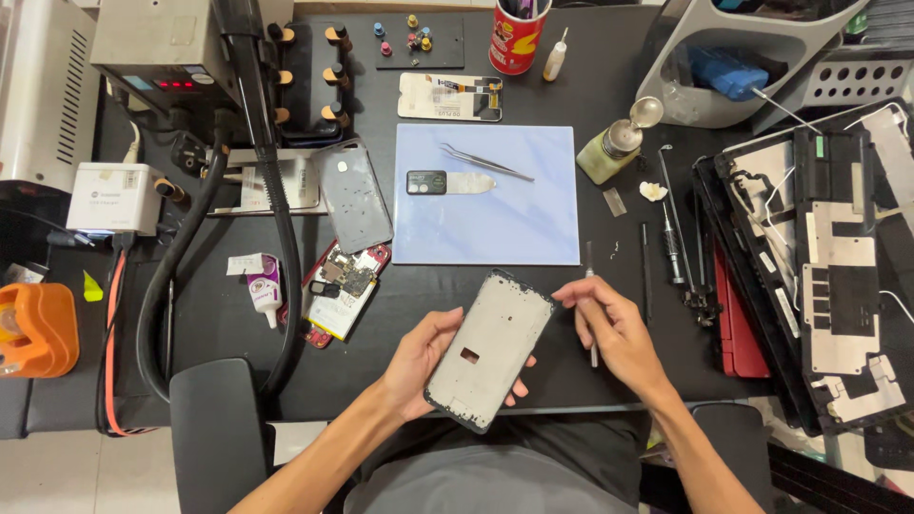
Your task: The person applies adhesive from a tube to the frame of a mobile phone and uses a thin tool to spread it along the edges.
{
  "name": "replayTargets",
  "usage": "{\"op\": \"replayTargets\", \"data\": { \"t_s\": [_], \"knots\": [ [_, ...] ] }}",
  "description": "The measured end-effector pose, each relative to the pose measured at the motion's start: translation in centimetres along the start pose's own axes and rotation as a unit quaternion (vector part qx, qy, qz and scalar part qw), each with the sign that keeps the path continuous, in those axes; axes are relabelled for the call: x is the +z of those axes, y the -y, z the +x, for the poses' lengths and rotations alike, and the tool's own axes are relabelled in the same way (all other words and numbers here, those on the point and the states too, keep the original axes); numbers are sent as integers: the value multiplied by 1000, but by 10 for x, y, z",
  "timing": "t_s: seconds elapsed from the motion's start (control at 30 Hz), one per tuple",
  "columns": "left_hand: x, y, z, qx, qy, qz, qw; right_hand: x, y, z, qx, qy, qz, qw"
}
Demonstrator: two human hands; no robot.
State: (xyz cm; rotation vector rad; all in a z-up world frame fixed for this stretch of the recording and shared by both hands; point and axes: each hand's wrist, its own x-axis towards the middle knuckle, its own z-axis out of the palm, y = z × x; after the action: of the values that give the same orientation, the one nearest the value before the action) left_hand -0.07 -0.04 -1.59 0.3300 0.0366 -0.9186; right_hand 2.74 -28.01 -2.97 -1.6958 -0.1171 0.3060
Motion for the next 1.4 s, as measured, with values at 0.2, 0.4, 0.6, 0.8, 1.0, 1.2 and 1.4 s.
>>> {"op": "replayTargets", "data": {
  "t_s": [0.2, 0.4, 0.6, 0.8, 1.0, 1.2, 1.4],
  "knots": [
    [-7, -2, 5, -39, -46, 98, 993, 8, -7, -9, 62, 39, 89, 993],
    [-5, 0, 11, 111, -191, 513, 829, 26, -10, -17, 85, -39, 145, 985],
    [15, 12, 15, 196, -265, 785, 525, 47, 2, -15, 122, -74, 145, 979],
    [5, 15, 18, 179, -278, 837, 436, 55, 32, -24, -126, -194, -285, 930],
    [-1, 6, 14, 203, -261, 853, 403, 52, 45, -28, -166, -167, -381, 894],
    [-1, 3, 15, 173, -246, 873, 385, 48, 39, -25, -90, -165, -315, 930],
    [-3, 2, 14, 171, -245, 874, 382, 38, 33, -19, -22, -119, -219, 968]
  ]
}}
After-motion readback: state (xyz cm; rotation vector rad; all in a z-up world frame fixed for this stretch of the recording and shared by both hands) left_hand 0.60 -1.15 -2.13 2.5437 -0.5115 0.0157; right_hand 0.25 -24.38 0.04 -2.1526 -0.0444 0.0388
